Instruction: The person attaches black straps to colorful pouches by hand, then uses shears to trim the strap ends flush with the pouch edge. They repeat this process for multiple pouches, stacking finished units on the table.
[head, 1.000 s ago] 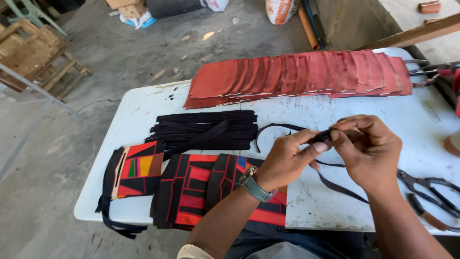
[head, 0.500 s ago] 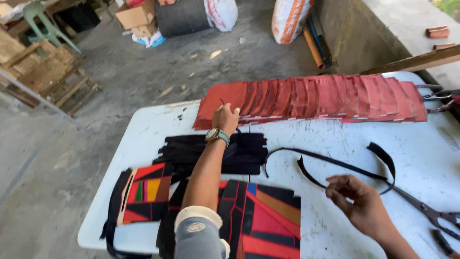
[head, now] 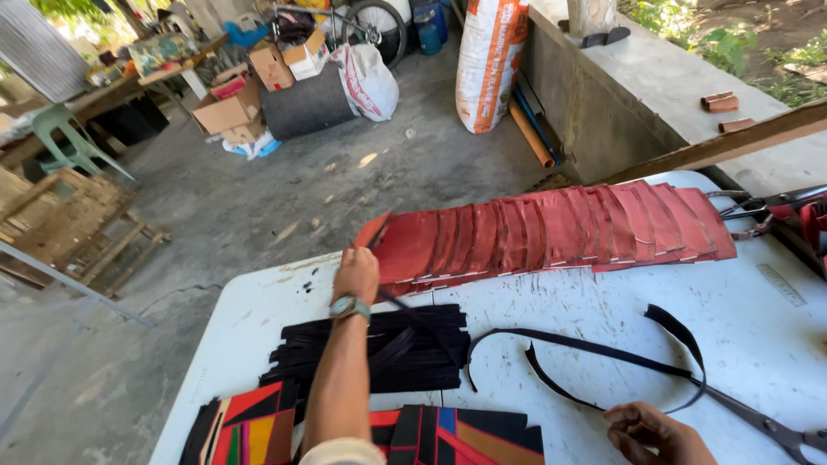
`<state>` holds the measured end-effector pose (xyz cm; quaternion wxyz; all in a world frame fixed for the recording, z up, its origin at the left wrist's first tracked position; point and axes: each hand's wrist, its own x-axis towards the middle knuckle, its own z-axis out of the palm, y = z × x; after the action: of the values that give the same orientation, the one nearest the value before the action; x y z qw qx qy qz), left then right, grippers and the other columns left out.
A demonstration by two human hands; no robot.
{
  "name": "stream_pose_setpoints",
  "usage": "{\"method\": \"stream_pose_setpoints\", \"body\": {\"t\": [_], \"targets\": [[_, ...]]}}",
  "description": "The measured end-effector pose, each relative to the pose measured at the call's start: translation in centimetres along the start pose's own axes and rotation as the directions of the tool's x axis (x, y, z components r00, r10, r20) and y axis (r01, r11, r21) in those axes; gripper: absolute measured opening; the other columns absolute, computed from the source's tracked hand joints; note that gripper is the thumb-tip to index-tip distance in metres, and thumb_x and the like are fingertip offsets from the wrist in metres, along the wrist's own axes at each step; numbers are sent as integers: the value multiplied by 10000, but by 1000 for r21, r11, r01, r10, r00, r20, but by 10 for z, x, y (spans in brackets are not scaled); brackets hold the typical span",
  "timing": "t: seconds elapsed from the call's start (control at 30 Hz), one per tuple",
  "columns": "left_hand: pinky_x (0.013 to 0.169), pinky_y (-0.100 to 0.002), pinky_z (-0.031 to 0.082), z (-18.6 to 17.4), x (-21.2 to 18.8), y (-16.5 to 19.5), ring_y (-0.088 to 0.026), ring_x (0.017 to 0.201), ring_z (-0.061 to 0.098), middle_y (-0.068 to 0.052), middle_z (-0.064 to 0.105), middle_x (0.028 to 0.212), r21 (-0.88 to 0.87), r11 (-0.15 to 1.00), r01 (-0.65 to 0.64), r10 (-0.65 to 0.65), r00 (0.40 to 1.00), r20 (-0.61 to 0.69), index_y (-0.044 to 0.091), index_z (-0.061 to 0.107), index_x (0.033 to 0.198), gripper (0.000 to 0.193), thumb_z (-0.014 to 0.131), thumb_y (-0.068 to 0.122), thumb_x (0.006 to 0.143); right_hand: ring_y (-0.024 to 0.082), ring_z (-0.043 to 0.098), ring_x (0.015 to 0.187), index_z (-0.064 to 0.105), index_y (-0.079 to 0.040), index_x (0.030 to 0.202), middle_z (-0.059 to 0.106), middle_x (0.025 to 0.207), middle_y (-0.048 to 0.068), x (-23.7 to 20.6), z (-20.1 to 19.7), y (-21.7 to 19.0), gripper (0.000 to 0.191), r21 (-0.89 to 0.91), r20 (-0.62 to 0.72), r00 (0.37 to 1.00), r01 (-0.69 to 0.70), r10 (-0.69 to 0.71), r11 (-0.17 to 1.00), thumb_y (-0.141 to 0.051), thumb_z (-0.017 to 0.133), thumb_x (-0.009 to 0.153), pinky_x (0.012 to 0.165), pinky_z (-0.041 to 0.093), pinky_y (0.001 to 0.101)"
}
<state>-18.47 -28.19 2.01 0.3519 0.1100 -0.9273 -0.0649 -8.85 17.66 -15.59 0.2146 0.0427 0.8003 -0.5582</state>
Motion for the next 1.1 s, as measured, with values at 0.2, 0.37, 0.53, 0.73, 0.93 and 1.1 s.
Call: {"method": "stream_pose_setpoints", "body": {"t": [0.2,0.37,0.53,0.73,0.93,1.1], "targets": [[689,-506,529,-88,-25,3,-407,813,655,-153,661,874,-185,959,-214,208,977,-56,44,625,898,172,594,195,972,184,674,1140,576,-87,1281,637,1210,102,-9,6,-30,546,-57,-147,835,529,-531,847,-114,827,797,1005,538,379],[727,-457,532,-135,-123,79,-354,848,671,-126,657,895,-513,762,-394,458,889,-2,59,629,943,114,610,164,983,250,438,1400,293,-31,1563,432,1524,180,-32,-4,-84,1029,-81,-137,657,738,-741,670,-244,825,708,1070,391,410],[687,-436,538,-140,-207,149,-341,812,672,-127,648,905,-750,547,-372,560,829,-3,24,642,1047,101,646,102,983,216,501,1133,333,-55,1623,538,1465,147,-32,-33,-98,1062,271,147,768,575,-624,772,-263,866,728,966,436,367],[602,-386,531,-119,-228,172,-278,713,668,-138,681,911,-793,541,-280,426,904,-28,25,673,1121,153,635,77,982,173,682,1021,587,0,1354,728,1136,98,-48,-52,-33,585,630,225,896,166,-383,758,-133,775,816,913,543,369],[544,-322,516,-91,-211,171,-154,554,583,-50,775,1050,-759,546,354,17,901,433,53,639,1293,328,495,97,1001,172,698,933,635,44,1207,760,1062,114,-68,-120,1,326,400,-114,897,435,-428,806,-68,672,902,820,589,367],[760,-250,511,-64,-204,174,-74,832,655,-84,789,984,-808,373,457,235,795,559,51,429,1409,444,558,59,984,171,693,876,637,47,1275,762,1023,120,-99,-155,-6,433,192,42,801,580,-597,792,-7,736,857,744,573,327]]}}
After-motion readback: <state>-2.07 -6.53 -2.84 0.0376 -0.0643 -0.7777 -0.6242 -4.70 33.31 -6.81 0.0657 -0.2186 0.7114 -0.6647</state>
